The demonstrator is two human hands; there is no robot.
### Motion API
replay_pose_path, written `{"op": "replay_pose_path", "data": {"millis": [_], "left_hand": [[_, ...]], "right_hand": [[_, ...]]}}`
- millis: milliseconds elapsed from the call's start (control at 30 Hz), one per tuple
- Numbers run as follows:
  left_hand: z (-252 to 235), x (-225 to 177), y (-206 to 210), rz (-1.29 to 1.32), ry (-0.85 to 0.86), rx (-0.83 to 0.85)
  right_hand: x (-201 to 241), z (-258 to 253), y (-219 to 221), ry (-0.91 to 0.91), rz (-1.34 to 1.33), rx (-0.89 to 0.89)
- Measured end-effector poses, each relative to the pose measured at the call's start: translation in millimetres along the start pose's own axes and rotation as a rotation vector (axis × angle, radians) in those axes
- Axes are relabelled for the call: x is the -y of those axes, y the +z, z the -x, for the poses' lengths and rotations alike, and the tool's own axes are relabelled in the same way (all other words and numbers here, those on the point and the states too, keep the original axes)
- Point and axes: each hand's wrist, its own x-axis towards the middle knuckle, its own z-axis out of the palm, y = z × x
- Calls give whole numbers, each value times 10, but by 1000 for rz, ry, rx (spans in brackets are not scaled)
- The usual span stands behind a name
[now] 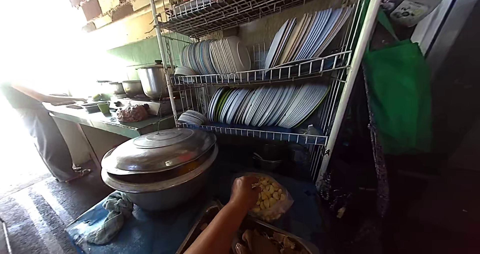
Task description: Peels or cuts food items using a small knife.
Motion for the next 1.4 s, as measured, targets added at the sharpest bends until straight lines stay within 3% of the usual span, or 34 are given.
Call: {"op": "replay_pose_path", "data": {"millis": [133, 267, 367, 567, 633, 700, 800, 900, 1033, 1133, 1233, 1400], "left_hand": [[346, 35, -313, -63, 1, 38], [785, 261, -630, -164, -79, 125], [1004, 496, -656, -243, -148, 165], [1228, 743, -360, -152, -141, -138], [1244, 760, -346, -124, -99, -241], [1245, 797, -346, -84, -74, -353], [1236, 859, -334, -37, -42, -489], [1236, 864, -337, -35, -48, -471], [1233, 866, -344, -38, -69, -375], [1217, 864, -318, -40, -57, -349], [1219, 860, -327, -22, -48, -372], [1208, 830, -340, -33, -81, -310]], "right_hand": [[-20, -60, 30, 29, -23, -30], [-18, -164, 93, 74, 125, 147], [-9, -266, 166, 103, 157, 167], [96, -288, 31, 174, 37, 282], [167, -271, -135, 124, 122, 323], [203, -337, -299, 61, 180, 277], [293, -479, -347, 143, -42, 140], [157, -729, -141, 192, 17, 127], [157, -792, -5, 223, 312, 334], [177, -760, -65, 289, 273, 384], [154, -801, -1, 306, 230, 303], [130, -702, -33, 223, 254, 315]]}}
